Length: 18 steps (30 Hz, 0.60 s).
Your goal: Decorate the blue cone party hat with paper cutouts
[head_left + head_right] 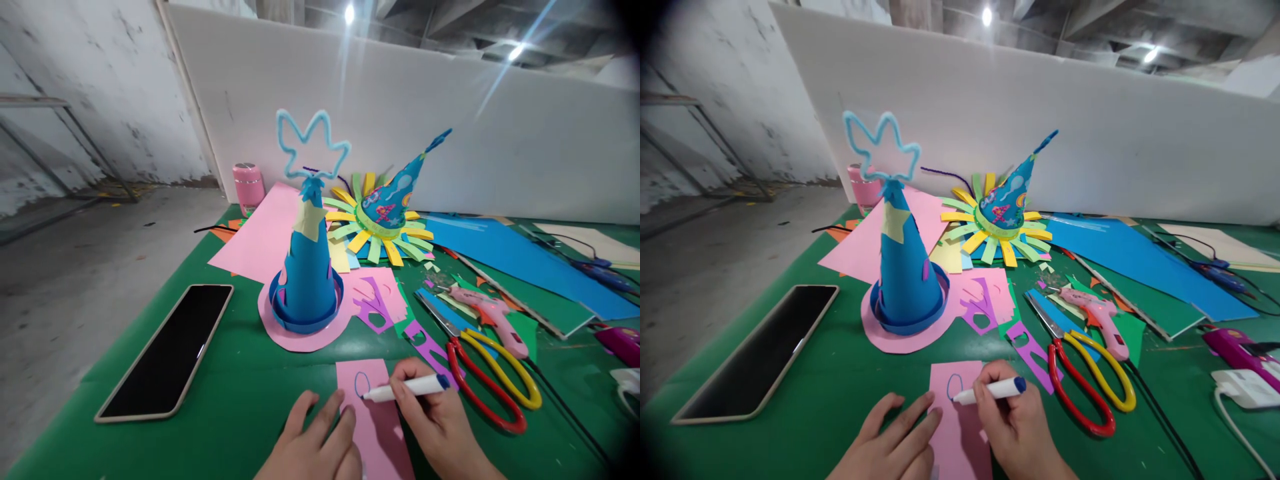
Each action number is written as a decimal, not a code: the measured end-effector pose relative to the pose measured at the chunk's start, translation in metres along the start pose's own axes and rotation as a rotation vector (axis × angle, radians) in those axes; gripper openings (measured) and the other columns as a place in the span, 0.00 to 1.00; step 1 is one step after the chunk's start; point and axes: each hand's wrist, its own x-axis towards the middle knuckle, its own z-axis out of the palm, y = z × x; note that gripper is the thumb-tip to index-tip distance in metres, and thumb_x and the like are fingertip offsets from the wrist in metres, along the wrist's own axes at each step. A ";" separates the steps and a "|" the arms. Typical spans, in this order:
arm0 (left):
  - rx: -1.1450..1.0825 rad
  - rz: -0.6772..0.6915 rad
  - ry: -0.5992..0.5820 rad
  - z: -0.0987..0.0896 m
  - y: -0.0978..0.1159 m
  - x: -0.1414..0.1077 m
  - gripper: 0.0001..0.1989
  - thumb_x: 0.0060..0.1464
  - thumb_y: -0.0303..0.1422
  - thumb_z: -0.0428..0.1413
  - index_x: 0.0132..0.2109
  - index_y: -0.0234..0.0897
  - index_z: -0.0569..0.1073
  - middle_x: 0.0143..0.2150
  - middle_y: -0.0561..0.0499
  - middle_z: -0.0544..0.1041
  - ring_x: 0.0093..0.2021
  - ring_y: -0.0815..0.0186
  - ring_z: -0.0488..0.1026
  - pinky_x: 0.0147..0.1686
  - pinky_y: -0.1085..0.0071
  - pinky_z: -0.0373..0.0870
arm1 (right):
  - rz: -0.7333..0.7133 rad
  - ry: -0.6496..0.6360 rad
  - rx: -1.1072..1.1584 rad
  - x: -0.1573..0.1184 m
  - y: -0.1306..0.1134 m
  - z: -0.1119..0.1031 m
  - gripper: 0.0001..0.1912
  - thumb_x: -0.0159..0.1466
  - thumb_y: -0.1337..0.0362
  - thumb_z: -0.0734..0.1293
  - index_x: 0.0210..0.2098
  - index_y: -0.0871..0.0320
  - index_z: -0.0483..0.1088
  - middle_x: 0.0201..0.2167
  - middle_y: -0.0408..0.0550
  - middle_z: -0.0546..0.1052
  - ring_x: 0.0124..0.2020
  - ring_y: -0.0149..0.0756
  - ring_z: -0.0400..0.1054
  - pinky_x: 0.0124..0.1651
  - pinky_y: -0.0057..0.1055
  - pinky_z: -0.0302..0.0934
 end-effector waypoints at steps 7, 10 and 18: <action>-0.020 -0.009 -0.044 -0.004 0.001 0.002 0.11 0.55 0.34 0.51 0.26 0.37 0.67 0.37 0.52 0.78 0.44 0.62 0.70 0.52 0.61 0.46 | 0.016 -0.068 -0.014 0.000 0.004 -0.005 0.09 0.63 0.61 0.58 0.28 0.55 0.61 0.15 0.34 0.55 0.14 0.28 0.53 0.18 0.25 0.49; -0.052 -0.009 -0.121 -0.011 0.002 0.004 0.06 0.54 0.33 0.52 0.30 0.36 0.69 0.40 0.49 0.77 0.47 0.58 0.69 0.52 0.58 0.45 | 0.045 -0.112 0.026 -0.001 0.005 -0.009 0.07 0.64 0.62 0.58 0.29 0.55 0.61 0.15 0.34 0.56 0.14 0.28 0.56 0.18 0.24 0.53; -0.097 -0.010 -0.346 -0.027 0.004 0.009 0.06 0.54 0.34 0.53 0.36 0.37 0.69 0.46 0.47 0.75 0.52 0.54 0.66 0.53 0.55 0.43 | 0.035 -0.097 0.049 -0.002 0.005 -0.010 0.05 0.63 0.64 0.59 0.30 0.55 0.62 0.15 0.34 0.58 0.14 0.27 0.57 0.17 0.23 0.56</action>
